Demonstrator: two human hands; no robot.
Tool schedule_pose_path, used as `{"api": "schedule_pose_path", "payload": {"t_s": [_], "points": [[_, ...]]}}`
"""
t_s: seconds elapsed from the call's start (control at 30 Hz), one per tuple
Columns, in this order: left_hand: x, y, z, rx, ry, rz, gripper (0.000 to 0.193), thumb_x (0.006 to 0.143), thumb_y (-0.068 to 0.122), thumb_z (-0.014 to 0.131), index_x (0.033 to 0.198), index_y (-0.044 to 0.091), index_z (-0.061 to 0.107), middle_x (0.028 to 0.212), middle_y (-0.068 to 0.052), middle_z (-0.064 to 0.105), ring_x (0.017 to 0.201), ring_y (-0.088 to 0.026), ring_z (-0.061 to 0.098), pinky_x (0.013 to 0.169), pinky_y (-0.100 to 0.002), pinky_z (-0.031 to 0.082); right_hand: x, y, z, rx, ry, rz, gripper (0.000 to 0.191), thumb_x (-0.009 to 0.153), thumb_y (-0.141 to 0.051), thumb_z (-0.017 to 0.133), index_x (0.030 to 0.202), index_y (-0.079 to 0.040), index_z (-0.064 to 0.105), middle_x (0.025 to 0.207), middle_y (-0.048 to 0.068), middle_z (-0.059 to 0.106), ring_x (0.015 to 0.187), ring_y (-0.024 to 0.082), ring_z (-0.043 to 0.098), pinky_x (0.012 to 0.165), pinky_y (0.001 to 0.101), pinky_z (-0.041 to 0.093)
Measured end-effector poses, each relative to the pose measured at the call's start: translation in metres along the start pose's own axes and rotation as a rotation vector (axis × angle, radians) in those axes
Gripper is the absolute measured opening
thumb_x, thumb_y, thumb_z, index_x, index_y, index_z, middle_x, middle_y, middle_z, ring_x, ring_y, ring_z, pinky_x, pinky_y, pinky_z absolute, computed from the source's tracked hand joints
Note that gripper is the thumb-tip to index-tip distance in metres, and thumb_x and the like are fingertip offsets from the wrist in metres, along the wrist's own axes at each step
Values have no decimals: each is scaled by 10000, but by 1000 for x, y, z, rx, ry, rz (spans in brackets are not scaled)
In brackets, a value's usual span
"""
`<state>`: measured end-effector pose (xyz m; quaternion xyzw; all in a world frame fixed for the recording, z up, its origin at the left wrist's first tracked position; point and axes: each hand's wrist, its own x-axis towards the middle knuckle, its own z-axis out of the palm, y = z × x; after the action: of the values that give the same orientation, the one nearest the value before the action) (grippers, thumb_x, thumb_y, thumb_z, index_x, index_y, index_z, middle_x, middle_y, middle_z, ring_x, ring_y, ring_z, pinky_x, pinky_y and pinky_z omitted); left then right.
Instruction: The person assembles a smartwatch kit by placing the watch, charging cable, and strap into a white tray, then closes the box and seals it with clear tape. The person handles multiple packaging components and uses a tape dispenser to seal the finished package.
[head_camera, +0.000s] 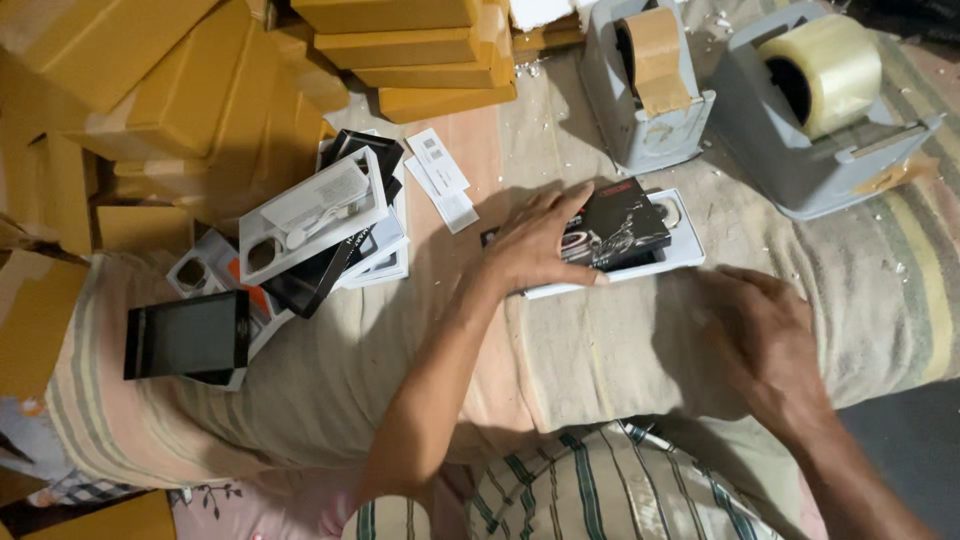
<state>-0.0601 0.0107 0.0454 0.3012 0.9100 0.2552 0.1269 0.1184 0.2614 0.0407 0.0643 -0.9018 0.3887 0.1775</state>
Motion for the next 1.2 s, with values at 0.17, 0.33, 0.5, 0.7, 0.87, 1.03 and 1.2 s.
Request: {"api": "schedule_pose_path", "payload": {"t_s": [0.17,0.33,0.5,0.7,0.87,1.03,1.2], "points": [[38,-7,4,-118,-125,34,1242,626,644,859,1608,101,327,1646,-260,300,1564,-390,246,1261,-425,236,10,-2,23,-288,40,-138,517,796,-103,709,1310,-41,690,1251,175,699,1222,379,607,971,528,472],[46,8,22,11,-103,79,1257,624,657,863,1580,62,305,1609,-224,346,1495,-401,313,1228,-436,276,11,-2,27,-295,75,-175,453,866,-127,715,1316,-76,689,1295,105,708,1253,321,607,1002,488,453],[25,26,41,250,-6,114,1224,660,612,847,1612,160,225,1551,-257,361,1398,-463,364,1185,-528,298,9,3,29,-306,77,-183,433,868,-135,725,1295,-65,705,1295,100,700,1251,302,600,1009,461,450],[-4,33,61,361,225,270,964,851,564,745,1630,337,224,1591,-322,331,1401,-491,376,1158,-633,300,-6,9,28,-98,192,-85,246,914,-90,712,1157,-47,696,1263,109,676,1229,298,596,1061,455,462],[-12,27,57,338,377,438,941,830,736,645,1587,313,278,1558,-303,344,1431,-504,356,1223,-666,217,-13,12,30,-71,209,-21,250,990,-110,705,1212,-10,647,1299,155,647,1216,354,572,1063,452,453],[-39,29,52,264,649,160,687,1027,577,486,1561,149,436,1587,-155,410,1516,-381,395,1319,-633,217,8,10,22,-227,165,-106,226,1079,-109,663,1290,-30,668,1327,146,624,1254,321,548,1101,458,418],[-58,22,57,12,880,-264,514,1123,361,414,1519,44,496,1507,-222,494,1415,-417,447,1205,-534,334,73,-13,59,-417,-49,-257,465,946,-255,670,1343,-16,627,1418,206,578,1386,407,478,1202,539,318]]}}
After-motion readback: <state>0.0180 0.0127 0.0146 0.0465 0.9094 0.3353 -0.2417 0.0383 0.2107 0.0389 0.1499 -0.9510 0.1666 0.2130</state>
